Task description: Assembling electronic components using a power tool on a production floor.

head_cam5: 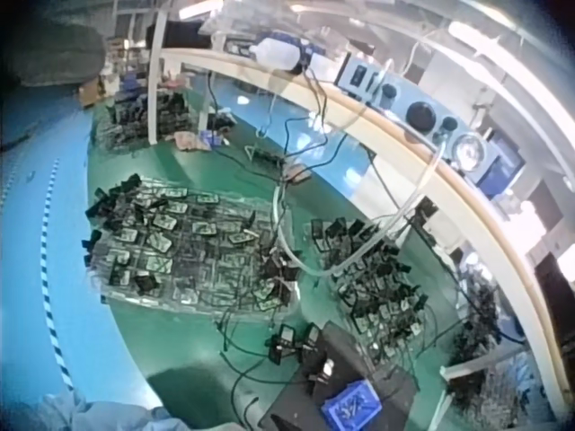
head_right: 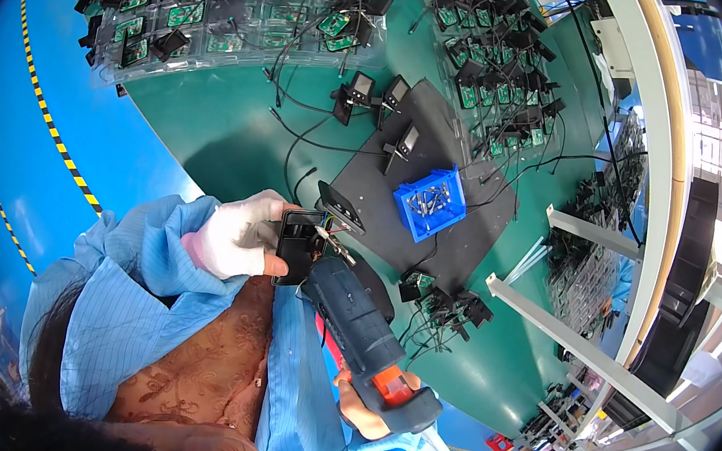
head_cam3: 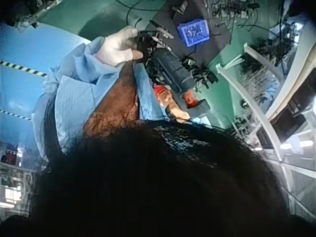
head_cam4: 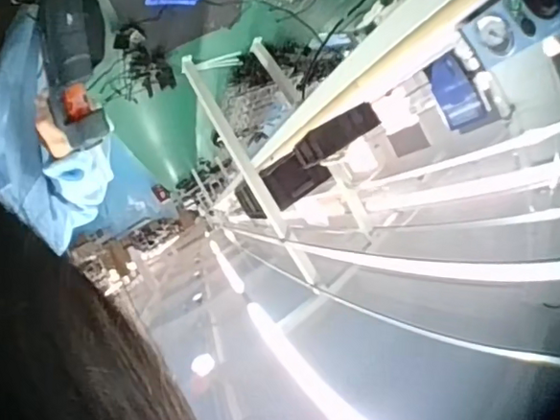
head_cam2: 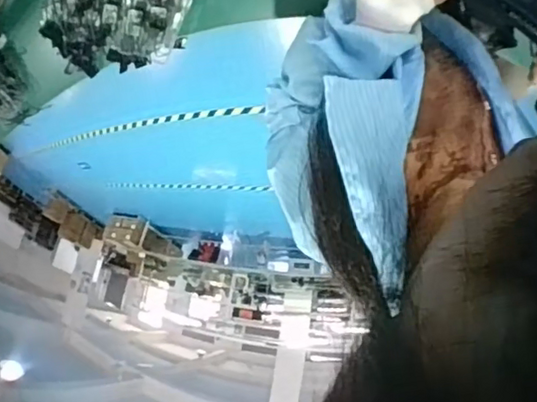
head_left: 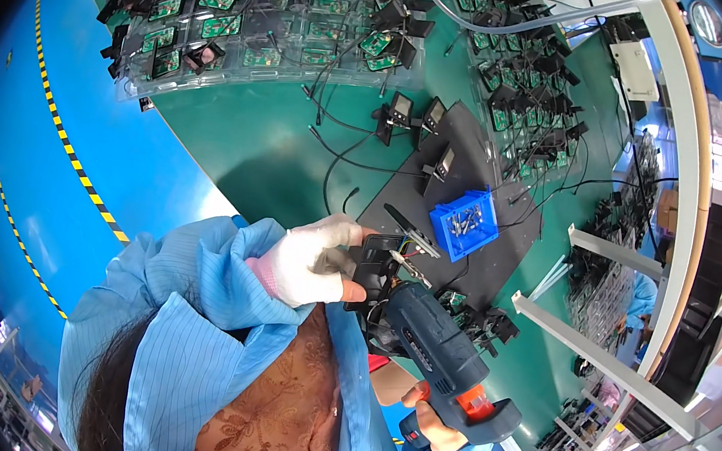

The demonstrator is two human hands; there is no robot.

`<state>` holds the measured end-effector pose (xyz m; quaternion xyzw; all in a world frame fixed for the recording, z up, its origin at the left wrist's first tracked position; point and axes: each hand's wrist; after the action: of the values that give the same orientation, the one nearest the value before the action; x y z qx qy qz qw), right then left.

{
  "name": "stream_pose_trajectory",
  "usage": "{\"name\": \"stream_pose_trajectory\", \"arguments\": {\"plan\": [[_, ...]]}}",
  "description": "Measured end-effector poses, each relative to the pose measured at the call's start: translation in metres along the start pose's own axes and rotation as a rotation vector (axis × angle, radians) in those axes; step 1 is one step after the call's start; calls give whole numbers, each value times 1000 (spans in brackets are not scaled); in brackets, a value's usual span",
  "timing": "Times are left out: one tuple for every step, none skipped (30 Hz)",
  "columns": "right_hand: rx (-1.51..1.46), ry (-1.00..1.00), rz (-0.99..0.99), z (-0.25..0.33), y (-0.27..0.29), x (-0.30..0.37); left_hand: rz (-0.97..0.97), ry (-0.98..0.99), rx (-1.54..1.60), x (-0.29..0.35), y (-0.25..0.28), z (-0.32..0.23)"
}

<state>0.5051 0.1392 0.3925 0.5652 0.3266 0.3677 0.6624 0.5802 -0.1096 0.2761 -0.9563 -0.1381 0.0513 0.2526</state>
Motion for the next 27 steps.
{"name": "stream_pose_trajectory", "arguments": {"plan": [[8,-82,19,4,2,0,6,-23,14,0,0,2],[17,-160,38,8,4,-2,10,-46,27,0,0,4],[-205,-358,121,11,6,-6,8,-46,28,0,0,3],[-317,-453,169,12,8,-6,25,-62,-9,0,0,2],[-427,-553,209,13,9,-8,38,-77,-44,0,1,0],[-271,-469,242,11,10,-9,35,-76,-43,0,1,0],[-193,-426,261,7,7,-1,29,-69,-39,0,1,-1],[-115,-384,273,3,4,7,28,-64,-36,0,1,-1],[-80,-302,182,-2,-7,21,25,-64,-35,1,0,0],[-63,-259,138,-8,-11,36,23,-69,-26,1,0,1],[-46,-219,92,-7,-11,36,22,-73,-18,2,0,1],[-76,-230,81,-7,-11,36,21,-73,-18,2,-1,1],[-127,-265,91,-7,-10,34,18,-70,-3,1,-1,0],[-195,-318,112,-5,-10,31,17,-67,12,1,-1,0],[-251,-360,130,-4,-10,29,17,-67,13,1,-1,0],[-285,-388,141,-3,-10,28,26,-66,11,1,0,1],[-315,-411,148,-3,-10,28,35,-64,9,1,0,1],[-333,-427,151,-3,-10,28,35,-64,9,0,0,0],[-348,-440,153,-3,-10,28,42,-65,-11,0,-1,-1],[-358,-447,155,-3,-10,28,47,-67,-32,0,-2,-2],[-365,-455,160,-3,-10,29,47,-67,-32,0,-2,-2],[-373,-459,159,-3,-10,30,47,-51,-28,0,-2,-2],[-378,-464,160,-2,-10,31,48,-35,-24,0,-2,-3],[-383,-464,159,-2,-11,33,49,-34,-24,-1,-2,-3],[-385,-460,159,-2,-12,36,47,-39,-17,-1,-2,-3],[-378,-462,156,-2,-13,40,42,-44,-10,-1,-3,-3],[-352,-466,151,-3,-15,44,42,-44,-10,0,-3,-3]]}}
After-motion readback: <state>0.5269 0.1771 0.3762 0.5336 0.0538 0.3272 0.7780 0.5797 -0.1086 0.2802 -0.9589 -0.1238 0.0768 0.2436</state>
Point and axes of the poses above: each hand's wrist, its own x-axis away from the middle knuckle, its own y-axis out of the back of the hand, z = x × y, and after that the axes turned 15 degrees about -y, right-handed
